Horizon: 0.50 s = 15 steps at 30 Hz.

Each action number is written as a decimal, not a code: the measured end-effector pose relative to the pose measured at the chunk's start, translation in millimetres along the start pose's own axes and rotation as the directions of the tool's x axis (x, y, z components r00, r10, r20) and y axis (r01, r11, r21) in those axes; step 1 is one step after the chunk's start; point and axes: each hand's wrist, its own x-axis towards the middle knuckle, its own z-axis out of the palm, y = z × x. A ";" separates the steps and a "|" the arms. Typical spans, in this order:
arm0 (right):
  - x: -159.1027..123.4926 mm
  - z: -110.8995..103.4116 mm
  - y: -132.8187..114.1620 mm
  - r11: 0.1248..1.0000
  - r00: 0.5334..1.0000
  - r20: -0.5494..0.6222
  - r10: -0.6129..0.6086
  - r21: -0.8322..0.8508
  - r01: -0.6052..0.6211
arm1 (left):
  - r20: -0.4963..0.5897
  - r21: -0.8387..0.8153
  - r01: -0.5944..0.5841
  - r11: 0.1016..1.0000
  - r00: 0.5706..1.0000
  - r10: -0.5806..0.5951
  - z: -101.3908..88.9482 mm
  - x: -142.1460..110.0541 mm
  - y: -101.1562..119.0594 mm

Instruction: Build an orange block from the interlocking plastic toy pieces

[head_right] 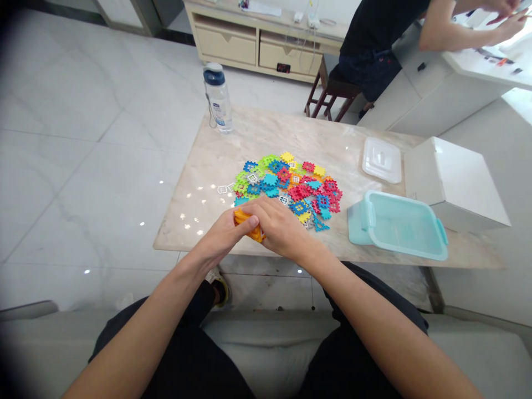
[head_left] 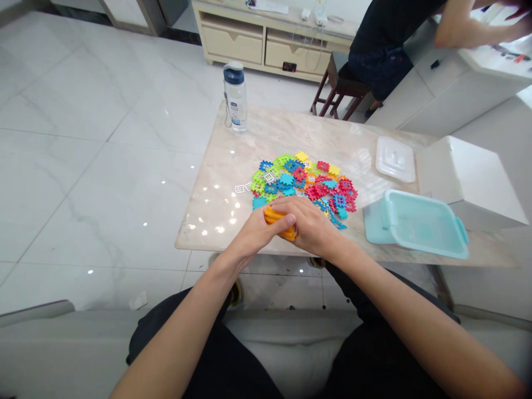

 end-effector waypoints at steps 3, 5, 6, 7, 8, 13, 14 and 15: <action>-0.3 1.0 -1.4 1.000 1.000 -0.014 0.019 -0.003 -0.019 | -0.011 0.022 0.001 1.000 1.000 -0.001 -1.5 0.1 -2.7; -0.5 0.7 -2.2 1.000 1.000 -0.020 0.018 -0.008 -0.018 | -0.065 0.021 0.010 1.000 0.998 -0.009 -0.9 -0.9 -4.6; -0.5 0.4 -2.6 1.000 1.000 -0.021 0.013 -0.008 -0.013 | -0.091 0.017 0.024 1.000 0.996 -0.023 -0.2 -1.8 -5.0; -0.3 0.0 -3.0 1.000 1.000 -0.023 0.009 -0.008 -0.010 | -0.113 0.010 0.043 0.999 0.993 -0.041 0.7 -2.7 -5.0; 0.0 -0.5 -3.4 1.000 1.000 -0.028 0.008 -0.008 -0.009 | -0.131 0.004 0.062 0.998 0.990 -0.061 1.7 -3.7 -4.5; 3.9 -1.6 -3.9 1.000 0.998 -0.064 0.013 -0.017 -0.014 | -0.155 0.018 0.080 0.997 0.985 -0.076 5.0 -5.3 -0.2; 4.8 -1.1 -3.9 1.000 0.997 -0.070 0.012 -0.021 -0.014 | -0.153 0.020 0.067 0.998 0.986 -0.063 5.0 -5.0 -0.1; 5.5 -0.4 -4.1 1.000 0.997 -0.072 0.012 -0.023 -0.014 | -0.150 0.016 0.049 0.999 0.988 -0.046 4.8 -4.5 -0.4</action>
